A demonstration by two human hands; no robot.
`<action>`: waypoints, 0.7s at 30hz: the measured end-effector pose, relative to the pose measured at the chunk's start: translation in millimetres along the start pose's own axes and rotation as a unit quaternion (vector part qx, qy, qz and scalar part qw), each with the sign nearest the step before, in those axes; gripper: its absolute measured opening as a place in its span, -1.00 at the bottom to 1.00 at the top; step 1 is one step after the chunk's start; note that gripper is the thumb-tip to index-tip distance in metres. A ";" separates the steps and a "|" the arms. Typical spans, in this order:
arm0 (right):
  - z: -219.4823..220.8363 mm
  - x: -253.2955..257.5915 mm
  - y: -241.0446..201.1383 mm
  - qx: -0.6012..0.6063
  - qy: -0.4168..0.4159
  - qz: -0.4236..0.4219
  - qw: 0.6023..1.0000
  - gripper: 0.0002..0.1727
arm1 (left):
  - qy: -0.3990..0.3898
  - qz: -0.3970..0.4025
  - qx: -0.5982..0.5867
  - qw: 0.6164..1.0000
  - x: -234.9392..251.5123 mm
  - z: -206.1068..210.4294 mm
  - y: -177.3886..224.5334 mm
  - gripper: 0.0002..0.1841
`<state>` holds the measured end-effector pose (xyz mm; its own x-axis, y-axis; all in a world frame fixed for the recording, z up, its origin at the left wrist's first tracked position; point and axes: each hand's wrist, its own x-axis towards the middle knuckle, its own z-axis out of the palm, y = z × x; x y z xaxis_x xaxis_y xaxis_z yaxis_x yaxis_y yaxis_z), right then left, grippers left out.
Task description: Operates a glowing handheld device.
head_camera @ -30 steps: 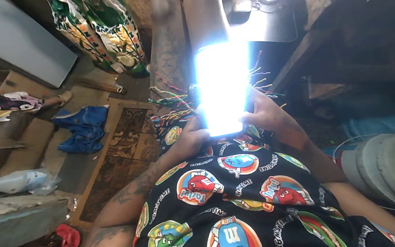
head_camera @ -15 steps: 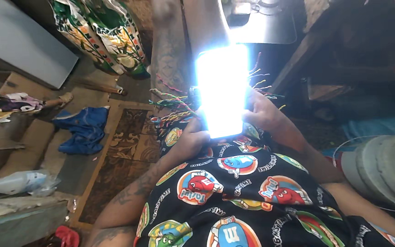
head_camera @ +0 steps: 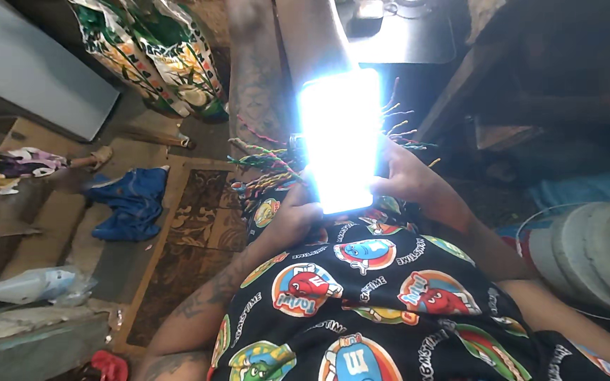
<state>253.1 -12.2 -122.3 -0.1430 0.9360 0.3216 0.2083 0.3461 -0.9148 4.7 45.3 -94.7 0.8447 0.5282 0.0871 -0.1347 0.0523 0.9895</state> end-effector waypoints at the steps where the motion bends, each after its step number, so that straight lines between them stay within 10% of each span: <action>1: -0.4 -0.5 1.8 -0.004 0.001 -0.001 1.000 -0.19 | 0.002 -0.008 0.000 1.000 -0.5 0.9 1.9 -0.65; 15: 0.8 -1.6 4.2 0.023 0.000 0.000 1.000 -0.20 | 0.006 -0.019 -0.007 1.000 -0.7 1.9 0.2 -0.60; 21: 10.3 -22.0 5.8 0.061 0.064 0.039 0.995 -0.59 | 0.010 0.035 0.010 0.999 -1.3 3.5 0.2 -0.63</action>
<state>247.4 -31.5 -137.1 -0.0047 0.9627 0.2704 0.0940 0.2696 -0.9584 5.4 41.7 -94.2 0.8227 0.5470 0.1549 -0.1832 -0.0028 0.9831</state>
